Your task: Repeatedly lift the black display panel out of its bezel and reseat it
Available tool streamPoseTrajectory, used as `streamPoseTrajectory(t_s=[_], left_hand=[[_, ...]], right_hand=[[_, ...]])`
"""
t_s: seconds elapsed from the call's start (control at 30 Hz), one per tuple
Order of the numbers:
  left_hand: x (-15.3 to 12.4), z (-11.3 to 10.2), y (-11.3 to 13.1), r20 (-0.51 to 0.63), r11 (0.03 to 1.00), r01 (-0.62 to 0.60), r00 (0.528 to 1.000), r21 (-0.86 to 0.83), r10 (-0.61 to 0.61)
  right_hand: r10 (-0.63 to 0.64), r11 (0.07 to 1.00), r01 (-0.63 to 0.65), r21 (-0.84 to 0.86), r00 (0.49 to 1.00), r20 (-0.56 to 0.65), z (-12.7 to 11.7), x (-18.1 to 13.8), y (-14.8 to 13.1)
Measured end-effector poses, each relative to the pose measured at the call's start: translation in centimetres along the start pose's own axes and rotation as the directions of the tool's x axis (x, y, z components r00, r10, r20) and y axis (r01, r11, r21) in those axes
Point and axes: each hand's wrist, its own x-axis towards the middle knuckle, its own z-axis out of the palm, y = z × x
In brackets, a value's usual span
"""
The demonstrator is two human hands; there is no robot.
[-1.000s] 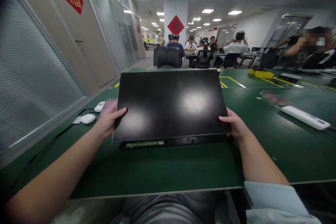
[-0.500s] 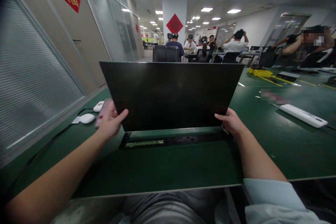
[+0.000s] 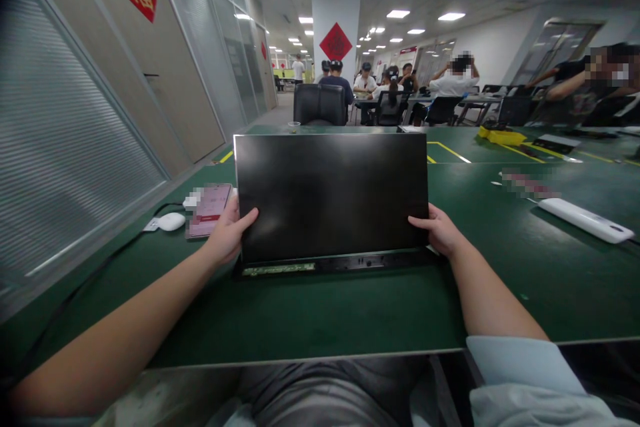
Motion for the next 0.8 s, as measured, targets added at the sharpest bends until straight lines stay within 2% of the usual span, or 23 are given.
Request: streamPoseTrajectory(t_s=[0.23,0.43,0.8], left_hand=[[0.2,-0.1,-0.5,-0.004,0.993,0.114,0.993,-0.021,-0.114],[0.5,-0.8,-0.7,-0.004,0.984,0.174,0.985,-0.041,-0.174],[0.7,-1.3,-1.2,0.056,0.992,0.129,0.99,0.004,-0.129]], right_hand=[[0.037,0.999,-0.038,0.024,0.999,0.035,0.3,0.0,-0.1],[-0.004,1.0,0.004,0.01,1.0,0.008,0.2,0.1,-0.1],[-0.104,0.994,0.103,-0.033,0.995,-0.013,0.4,0.3,0.2]])
